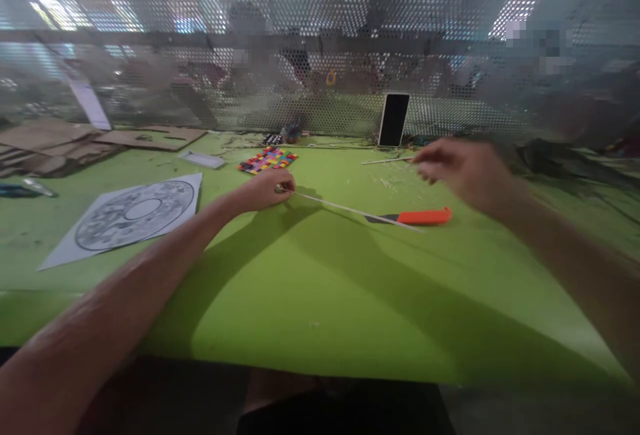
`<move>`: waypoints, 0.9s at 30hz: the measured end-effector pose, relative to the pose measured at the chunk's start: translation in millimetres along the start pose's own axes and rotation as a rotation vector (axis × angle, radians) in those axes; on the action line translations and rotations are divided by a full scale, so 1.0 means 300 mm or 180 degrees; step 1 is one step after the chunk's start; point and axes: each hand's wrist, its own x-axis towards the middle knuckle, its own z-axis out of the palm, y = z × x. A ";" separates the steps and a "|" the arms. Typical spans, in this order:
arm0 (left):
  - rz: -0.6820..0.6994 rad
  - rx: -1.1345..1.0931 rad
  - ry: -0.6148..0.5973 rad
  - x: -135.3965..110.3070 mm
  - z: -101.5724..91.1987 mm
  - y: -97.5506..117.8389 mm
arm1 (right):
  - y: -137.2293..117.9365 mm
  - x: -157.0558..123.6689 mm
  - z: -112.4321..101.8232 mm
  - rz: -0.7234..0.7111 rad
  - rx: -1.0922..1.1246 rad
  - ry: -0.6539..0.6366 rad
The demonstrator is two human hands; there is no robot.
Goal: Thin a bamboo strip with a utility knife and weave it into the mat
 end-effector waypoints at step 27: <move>0.0646 0.0008 0.0170 -0.004 -0.004 0.092 | 0.057 -0.155 0.216 -0.1182 -0.0240 -0.0401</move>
